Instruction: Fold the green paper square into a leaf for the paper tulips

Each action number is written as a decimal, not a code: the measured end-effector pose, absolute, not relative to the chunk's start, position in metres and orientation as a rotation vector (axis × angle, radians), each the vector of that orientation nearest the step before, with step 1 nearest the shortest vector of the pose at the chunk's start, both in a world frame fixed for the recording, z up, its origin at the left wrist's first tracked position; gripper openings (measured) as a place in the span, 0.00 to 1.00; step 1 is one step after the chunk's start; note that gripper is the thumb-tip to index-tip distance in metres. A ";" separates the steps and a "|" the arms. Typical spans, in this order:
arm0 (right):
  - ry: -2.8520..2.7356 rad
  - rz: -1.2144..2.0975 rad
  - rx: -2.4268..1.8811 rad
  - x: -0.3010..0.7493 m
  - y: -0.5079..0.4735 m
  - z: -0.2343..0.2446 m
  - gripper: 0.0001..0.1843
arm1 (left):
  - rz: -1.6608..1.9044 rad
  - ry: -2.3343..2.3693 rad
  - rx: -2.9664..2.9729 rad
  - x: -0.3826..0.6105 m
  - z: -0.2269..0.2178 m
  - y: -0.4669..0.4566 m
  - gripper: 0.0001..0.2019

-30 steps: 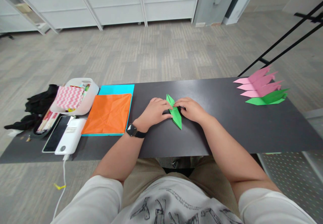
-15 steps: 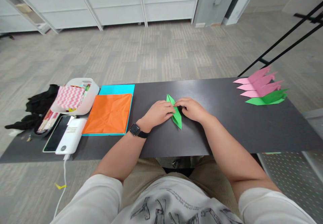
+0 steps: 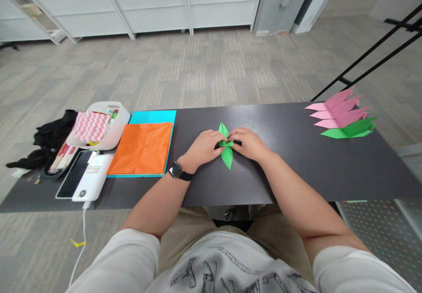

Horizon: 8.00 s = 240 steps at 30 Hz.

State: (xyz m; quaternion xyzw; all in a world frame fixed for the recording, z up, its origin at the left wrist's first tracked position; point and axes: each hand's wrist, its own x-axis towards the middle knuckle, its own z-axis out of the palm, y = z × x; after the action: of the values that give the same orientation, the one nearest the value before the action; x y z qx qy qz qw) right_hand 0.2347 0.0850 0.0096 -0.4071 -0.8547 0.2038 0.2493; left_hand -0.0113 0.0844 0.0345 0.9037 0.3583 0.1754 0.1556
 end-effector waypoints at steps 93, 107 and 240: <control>-1.762 0.626 -1.271 0.222 0.080 0.020 0.08 | 0.819 1.418 2.123 -0.002 0.022 0.080 0.43; -1.789 0.289 -1.041 0.218 0.066 0.039 0.08 | 1.040 0.848 1.284 0.005 0.017 0.083 0.44; -1.702 0.971 -1.179 0.218 0.076 0.020 0.20 | 0.950 1.039 1.450 0.004 0.034 0.080 0.21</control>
State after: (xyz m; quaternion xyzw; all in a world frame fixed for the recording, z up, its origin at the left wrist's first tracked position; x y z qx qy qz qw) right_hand 0.2175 0.0755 0.0199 -0.4692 -0.6772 0.3866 0.4145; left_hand 0.0044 0.0800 0.0340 0.6078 0.4353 0.3981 0.5315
